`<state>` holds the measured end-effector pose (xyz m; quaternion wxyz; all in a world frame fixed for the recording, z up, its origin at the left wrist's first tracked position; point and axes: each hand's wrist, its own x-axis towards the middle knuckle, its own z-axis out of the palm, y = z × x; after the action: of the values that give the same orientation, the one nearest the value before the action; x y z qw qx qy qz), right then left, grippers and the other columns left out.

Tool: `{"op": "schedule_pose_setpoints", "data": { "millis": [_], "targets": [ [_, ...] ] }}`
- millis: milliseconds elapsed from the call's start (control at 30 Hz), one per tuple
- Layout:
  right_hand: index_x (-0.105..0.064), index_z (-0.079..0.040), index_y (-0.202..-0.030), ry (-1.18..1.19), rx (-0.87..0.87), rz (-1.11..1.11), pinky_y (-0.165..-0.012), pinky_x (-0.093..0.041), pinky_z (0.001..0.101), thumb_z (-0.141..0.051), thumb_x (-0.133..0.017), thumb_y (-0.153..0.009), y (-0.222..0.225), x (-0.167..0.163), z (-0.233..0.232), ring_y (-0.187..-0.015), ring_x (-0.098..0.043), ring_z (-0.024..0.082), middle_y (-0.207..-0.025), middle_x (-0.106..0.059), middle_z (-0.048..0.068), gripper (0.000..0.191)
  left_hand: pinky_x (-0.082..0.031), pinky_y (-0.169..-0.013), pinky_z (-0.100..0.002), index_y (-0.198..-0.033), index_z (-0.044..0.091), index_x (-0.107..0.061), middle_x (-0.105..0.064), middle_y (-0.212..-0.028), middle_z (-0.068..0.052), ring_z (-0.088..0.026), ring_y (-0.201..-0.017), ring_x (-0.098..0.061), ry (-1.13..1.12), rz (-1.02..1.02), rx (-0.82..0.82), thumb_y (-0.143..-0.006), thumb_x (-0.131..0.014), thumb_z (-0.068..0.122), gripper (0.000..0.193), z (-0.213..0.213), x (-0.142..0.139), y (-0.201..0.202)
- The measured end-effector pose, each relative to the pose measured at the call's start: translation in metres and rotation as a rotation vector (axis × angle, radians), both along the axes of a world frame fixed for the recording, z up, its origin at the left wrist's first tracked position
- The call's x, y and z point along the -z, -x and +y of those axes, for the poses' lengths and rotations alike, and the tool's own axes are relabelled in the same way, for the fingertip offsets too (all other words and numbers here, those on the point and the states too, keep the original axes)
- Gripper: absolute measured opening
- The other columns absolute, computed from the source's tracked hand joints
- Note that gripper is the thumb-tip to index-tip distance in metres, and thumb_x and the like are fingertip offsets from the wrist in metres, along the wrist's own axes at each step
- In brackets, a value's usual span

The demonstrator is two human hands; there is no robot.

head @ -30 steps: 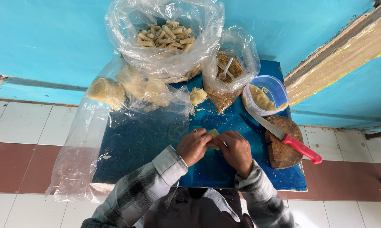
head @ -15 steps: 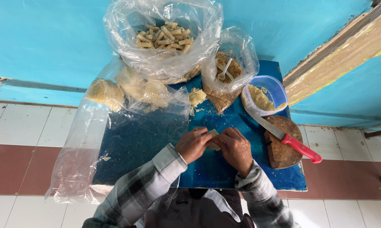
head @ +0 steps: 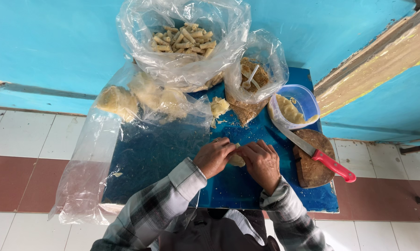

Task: The person folds square dough wrappers around a pinch of brown filling, presses the edges closed by hand, and places each finished filled pastry into a plastic container beside the work board. They repeat this wrapping cycle continuously, taking new wrappers from a stack and filling from a bag of brown sugar-like filling.

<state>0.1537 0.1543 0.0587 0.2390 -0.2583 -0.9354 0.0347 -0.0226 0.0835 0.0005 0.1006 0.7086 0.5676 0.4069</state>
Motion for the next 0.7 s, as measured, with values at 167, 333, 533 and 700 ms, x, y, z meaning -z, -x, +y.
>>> {"op": "schedule_pose_setpoints", "data": {
  "millis": [167, 333, 533, 700],
  "targets": [
    [-0.075, -0.015, -0.099, -0.141, -0.048, 0.067, -0.069, -0.044, 0.0379, -0.015, -0.078, -0.082, -0.003, 0.000, -0.007, -0.090, -0.064, 0.022, -0.101, -0.074, -0.001, 0.017, -0.054, -0.078, -0.045, -0.095, 0.007, -0.066, -0.063, -0.091, -0.009, -0.032, -0.090, -0.065, 0.078, -0.054, -0.042, -0.091, -0.072, 0.011, 0.008, 0.008, 0.005, 0.002],
    [-0.077, -0.018, -0.104, -0.147, -0.044, 0.025, -0.074, -0.046, 0.0379, -0.013, -0.078, -0.080, 0.001, 0.003, 0.001, -0.095, -0.064, 0.022, -0.105, -0.074, -0.003, 0.024, -0.051, -0.077, -0.047, -0.095, 0.003, -0.063, -0.060, -0.091, -0.013, -0.036, -0.088, -0.063, 0.079, -0.119, -0.085, -0.092, -0.071, 0.012, 0.012, 0.010, 0.008, -0.002],
    [-0.076, -0.016, -0.110, -0.094, -0.035, 0.025, -0.076, -0.046, 0.0380, -0.018, -0.078, -0.082, 0.006, -0.003, 0.009, -0.098, -0.064, 0.022, -0.106, -0.075, 0.000, 0.028, -0.050, -0.077, -0.048, -0.092, 0.004, -0.063, -0.059, -0.093, -0.013, -0.036, -0.086, -0.063, 0.077, -0.162, -0.148, -0.094, -0.068, 0.012, 0.010, 0.018, 0.013, -0.004],
    [-0.076, -0.011, -0.107, -0.018, -0.043, 0.024, -0.077, -0.046, 0.0403, -0.024, -0.080, -0.080, 0.009, -0.018, 0.002, -0.094, -0.066, 0.023, -0.099, -0.075, 0.001, 0.031, -0.052, -0.075, -0.047, -0.088, 0.004, -0.070, -0.068, -0.088, -0.014, -0.035, -0.082, -0.067, 0.009, -0.383, -0.115, -0.095, -0.064, 0.017, 0.016, 0.023, 0.008, 0.004]
  ]
}}
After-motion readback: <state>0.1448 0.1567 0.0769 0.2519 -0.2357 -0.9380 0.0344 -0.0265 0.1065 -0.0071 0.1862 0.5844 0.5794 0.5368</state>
